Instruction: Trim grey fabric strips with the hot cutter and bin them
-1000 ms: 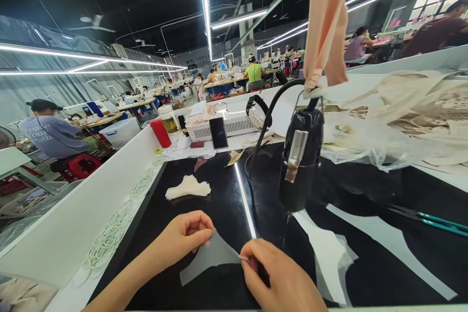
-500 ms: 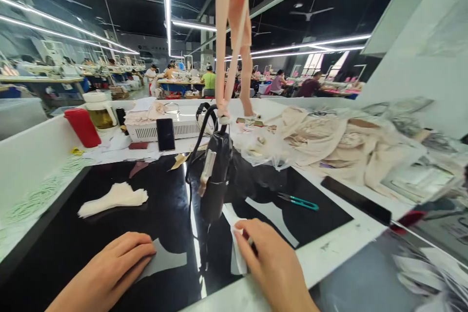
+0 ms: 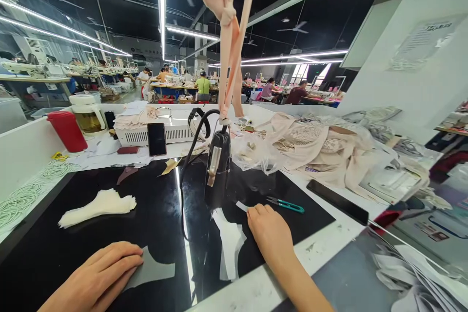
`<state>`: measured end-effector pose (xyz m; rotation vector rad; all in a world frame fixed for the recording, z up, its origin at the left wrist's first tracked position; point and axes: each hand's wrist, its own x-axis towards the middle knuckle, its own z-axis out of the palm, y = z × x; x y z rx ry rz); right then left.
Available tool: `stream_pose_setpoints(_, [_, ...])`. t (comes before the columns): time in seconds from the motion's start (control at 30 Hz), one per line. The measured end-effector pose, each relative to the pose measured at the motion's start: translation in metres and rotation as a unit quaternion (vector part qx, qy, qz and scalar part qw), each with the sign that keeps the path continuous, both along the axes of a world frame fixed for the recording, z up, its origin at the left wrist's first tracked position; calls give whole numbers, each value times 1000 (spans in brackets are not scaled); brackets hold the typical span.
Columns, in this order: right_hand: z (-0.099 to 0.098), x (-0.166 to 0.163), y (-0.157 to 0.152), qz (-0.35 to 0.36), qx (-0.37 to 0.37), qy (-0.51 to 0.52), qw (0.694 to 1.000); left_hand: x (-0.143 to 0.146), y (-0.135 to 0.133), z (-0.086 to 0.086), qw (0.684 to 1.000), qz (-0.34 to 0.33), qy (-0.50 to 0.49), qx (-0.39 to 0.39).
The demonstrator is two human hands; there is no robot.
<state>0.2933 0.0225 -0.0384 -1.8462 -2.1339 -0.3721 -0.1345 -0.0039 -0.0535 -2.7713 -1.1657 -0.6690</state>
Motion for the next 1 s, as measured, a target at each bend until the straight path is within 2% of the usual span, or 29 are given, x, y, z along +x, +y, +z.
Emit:
stream_pose_setpoints(0.13, [-2, 4, 1, -25, -6, 47, 999, -2, 2, -2, 1000, -13, -8, -2])
stream_pose_setpoints(0.27, [0, 5, 1, -36, -27, 129, 991, -1, 4, 4, 998, -35, -45, 2])
stream_pose_setpoints(0.47, [8, 12, 3, -52, -53, 284, 956, 1, 4, 10, 998, -41, -41, 18])
stream_pose_setpoints(0.6, [10, 26, 6, -91, -37, 409, 907, -1, 5, 7, 998, -34, -43, 18])
stream_pose_setpoints(0.77, [7, 44, 11, -133, 1, 556, 821, -7, 7, 2, 998, -31, -45, 6])
stream_pose_setpoints(0.9, [6, 46, 15, -143, 35, 626, 766, -9, 9, 0, 999, -33, -42, -6])
stream_pose_setpoints(1.0, [6, 42, 18, -139, 37, 655, 742, -11, 11, -1, 998, -37, -45, -2])
